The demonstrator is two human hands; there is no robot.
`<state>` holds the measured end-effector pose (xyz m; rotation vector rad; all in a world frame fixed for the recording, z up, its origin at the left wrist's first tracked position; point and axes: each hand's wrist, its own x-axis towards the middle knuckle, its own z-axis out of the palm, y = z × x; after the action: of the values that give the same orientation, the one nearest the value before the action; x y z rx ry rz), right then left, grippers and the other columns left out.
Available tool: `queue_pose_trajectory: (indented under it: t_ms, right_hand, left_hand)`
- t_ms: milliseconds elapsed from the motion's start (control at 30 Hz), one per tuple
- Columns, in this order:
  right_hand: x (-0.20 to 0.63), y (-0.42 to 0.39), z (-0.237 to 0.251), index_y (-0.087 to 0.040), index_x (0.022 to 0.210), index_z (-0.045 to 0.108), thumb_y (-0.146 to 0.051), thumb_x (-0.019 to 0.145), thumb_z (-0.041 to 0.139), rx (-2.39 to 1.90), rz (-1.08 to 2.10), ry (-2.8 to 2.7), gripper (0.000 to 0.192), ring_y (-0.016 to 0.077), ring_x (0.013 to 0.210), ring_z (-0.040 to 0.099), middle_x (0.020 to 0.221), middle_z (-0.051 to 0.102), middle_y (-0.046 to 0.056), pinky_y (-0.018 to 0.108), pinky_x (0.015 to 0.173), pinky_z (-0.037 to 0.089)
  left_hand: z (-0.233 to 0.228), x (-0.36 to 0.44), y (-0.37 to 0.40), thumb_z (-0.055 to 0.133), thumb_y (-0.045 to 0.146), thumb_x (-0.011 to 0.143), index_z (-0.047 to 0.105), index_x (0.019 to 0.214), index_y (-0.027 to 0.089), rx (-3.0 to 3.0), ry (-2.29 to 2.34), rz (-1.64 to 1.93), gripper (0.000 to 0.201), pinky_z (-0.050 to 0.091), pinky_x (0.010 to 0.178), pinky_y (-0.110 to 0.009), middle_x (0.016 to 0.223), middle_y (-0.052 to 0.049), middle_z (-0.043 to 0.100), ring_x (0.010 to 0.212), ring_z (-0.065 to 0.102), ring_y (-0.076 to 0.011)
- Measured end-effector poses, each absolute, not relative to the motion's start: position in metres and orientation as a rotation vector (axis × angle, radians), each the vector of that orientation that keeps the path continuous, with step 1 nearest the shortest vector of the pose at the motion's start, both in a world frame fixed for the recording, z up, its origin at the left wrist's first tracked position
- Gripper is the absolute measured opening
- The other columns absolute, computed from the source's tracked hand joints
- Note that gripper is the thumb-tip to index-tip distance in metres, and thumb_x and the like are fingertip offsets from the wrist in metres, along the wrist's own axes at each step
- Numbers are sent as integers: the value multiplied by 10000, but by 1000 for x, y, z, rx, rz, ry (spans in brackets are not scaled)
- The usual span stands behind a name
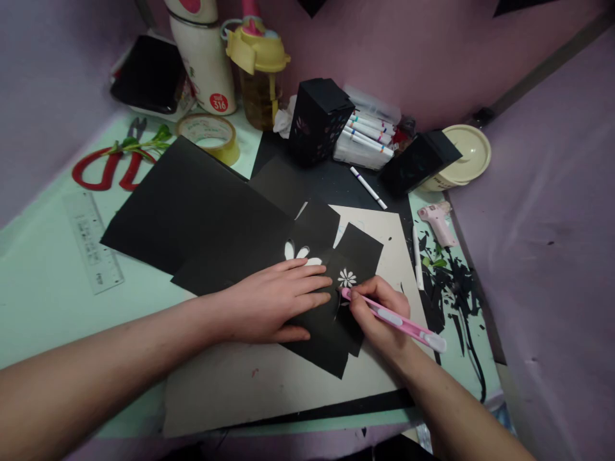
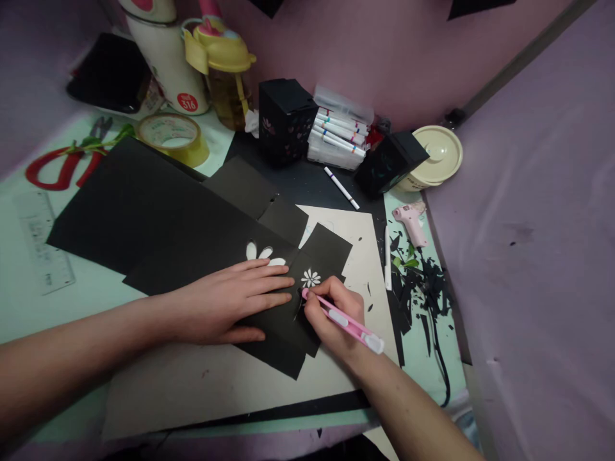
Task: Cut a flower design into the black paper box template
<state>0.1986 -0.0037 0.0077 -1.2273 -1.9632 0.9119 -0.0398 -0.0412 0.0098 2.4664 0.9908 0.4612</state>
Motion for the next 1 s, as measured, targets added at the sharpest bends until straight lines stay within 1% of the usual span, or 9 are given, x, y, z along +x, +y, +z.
queue_pose_trajectory:
  t_ms: [167,433,633,733,900,1000]
  right_hand:
    - [198,-3,7,-223,680,597,-193,811,630,-1238,899,-1970,138,101,440,497,546,595,-46,229,440,373]
    - [197,-6,9,-224,703,594,-210,836,619,-1232,886,-2006,136,103,441,500,556,598,-40,234,445,379]
    - [195,-13,10,-221,745,590,-188,855,616,-1185,776,-2074,118,98,455,500,590,613,-34,235,466,391]
    - [197,-13,9,-219,752,581,-182,861,613,-1157,782,-2098,120,97,453,494,582,597,-40,233,471,394]
    - [199,-12,5,-210,747,563,-157,858,612,-1120,780,-2102,132,93,486,516,607,608,-42,218,492,401]
    - [200,-11,5,-208,755,562,-147,855,611,-1114,778,-2114,128,87,492,524,612,609,-45,209,496,403]
  left_hand:
    - [11,-39,-41,650,402,881,539,1348,169,2498,995,406,534,218,1211,-490,1471,-125,501,1426,367,-321]
    - [10,-39,-41,618,430,895,522,1360,191,2511,1016,342,531,194,1218,-466,1494,-110,476,1446,333,-304]
    - [10,-38,-41,646,414,873,533,1349,173,2507,1017,388,546,220,1209,-466,1469,-120,503,1424,367,-314]
    - [10,-38,-41,665,393,860,545,1336,165,2492,1016,436,541,241,1200,-467,1445,-127,526,1405,398,-319]
    - [9,-38,-41,647,405,873,539,1344,162,2486,1011,410,542,226,1202,-480,1469,-127,500,1420,372,-320]
    - [8,-37,-41,649,402,872,543,1342,167,2480,1019,423,536,221,1205,-469,1465,-124,505,1418,378,-313]
